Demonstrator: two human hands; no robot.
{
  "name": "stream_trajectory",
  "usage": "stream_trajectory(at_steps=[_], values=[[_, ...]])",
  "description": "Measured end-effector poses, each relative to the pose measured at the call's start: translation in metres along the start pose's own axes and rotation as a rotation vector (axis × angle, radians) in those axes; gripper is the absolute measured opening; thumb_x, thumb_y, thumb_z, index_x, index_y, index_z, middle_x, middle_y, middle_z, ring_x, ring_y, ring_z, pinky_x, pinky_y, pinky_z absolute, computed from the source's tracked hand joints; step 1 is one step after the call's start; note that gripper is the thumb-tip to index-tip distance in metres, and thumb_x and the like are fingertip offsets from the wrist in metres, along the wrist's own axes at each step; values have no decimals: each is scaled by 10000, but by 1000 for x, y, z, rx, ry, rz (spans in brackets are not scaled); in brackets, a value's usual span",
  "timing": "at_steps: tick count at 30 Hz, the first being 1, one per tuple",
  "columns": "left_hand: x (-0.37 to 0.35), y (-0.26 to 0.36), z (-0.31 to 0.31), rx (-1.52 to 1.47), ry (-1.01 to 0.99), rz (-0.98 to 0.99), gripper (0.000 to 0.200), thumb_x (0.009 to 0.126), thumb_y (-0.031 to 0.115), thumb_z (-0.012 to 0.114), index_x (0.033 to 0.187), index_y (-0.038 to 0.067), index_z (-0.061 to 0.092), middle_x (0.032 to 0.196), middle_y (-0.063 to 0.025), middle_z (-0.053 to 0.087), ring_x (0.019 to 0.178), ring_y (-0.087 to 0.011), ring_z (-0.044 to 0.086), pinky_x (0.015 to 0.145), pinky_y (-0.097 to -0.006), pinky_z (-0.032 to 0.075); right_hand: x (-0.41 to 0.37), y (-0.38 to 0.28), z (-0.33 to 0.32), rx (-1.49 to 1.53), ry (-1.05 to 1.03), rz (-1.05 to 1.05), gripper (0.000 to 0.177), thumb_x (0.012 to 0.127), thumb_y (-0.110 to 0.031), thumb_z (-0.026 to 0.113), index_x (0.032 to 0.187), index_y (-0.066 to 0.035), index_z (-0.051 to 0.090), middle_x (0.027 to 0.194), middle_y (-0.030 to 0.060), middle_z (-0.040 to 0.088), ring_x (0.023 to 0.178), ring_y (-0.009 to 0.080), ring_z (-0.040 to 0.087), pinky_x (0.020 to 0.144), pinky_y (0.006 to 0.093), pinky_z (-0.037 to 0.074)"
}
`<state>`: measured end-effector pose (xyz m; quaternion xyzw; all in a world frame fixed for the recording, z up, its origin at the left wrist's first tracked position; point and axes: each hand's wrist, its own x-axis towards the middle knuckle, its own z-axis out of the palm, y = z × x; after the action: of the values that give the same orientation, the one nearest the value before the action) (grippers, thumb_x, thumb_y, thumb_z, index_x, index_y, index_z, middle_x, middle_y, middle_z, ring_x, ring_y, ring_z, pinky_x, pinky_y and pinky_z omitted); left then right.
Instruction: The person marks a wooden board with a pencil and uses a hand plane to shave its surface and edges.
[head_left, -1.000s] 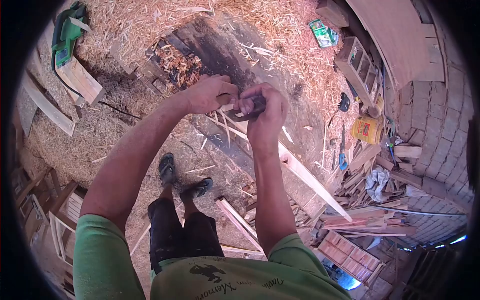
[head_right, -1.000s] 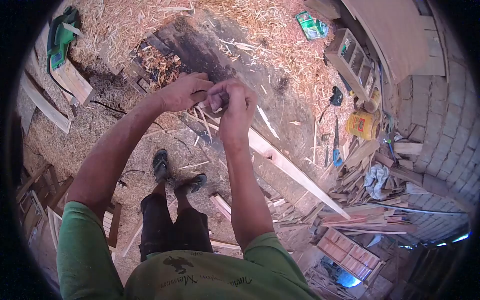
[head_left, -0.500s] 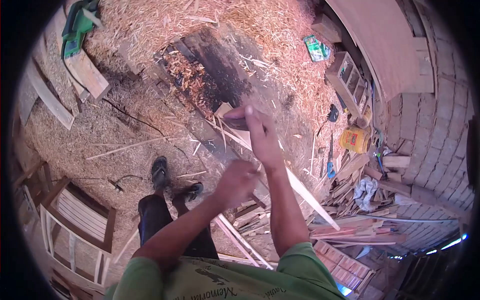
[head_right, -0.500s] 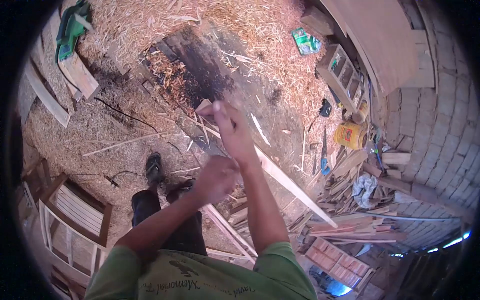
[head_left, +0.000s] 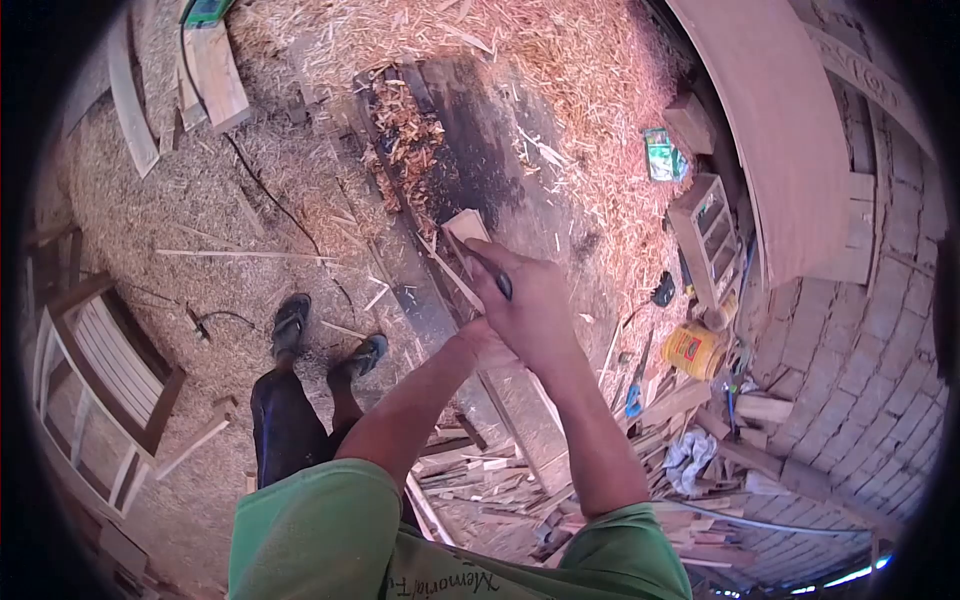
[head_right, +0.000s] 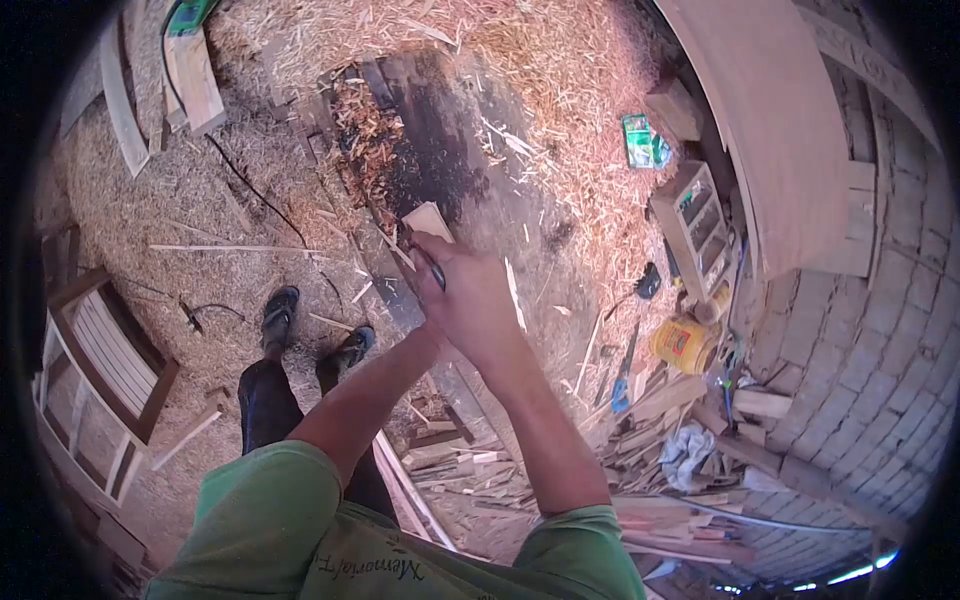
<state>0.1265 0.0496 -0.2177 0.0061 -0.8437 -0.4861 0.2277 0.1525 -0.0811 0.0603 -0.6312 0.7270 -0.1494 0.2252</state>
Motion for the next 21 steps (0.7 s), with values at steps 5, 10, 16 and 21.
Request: stream_trajectory(at_steps=[5,10,16,21], values=[[1,51,-94,498,-22,36,740,927,637,682,1427,92,647,1489,-45,616,1435,-240,524,1263,-444,368,20,2,-29,40,-182,191,287,1042,-209,754,1262,-31,804,902,204,805,802,233,810,746,379,619],[11,71,-114,661,-214,58,787,877,679,696,1360,59,660,1394,-70,635,1373,-250,549,1256,-465,371,40,77,-24,603,-252,261,307,1041,-210,758,1214,38,808,908,168,830,830,187,809,733,327,622],[8,55,-116,618,-100,119,821,889,711,700,1354,37,642,1480,-116,582,1452,-306,507,1285,-500,348,15,44,-35,203,-184,93,270,1038,-158,746,1266,-21,788,938,179,805,844,234,793,784,341,599],[0,53,-107,477,-110,75,920,913,673,728,1529,14,548,1643,-171,505,1607,-371,378,1360,-552,258,-11,31,-34,81,-164,-69,272,1049,-135,713,1289,-24,774,847,185,772,743,226,751,724,368,577]])
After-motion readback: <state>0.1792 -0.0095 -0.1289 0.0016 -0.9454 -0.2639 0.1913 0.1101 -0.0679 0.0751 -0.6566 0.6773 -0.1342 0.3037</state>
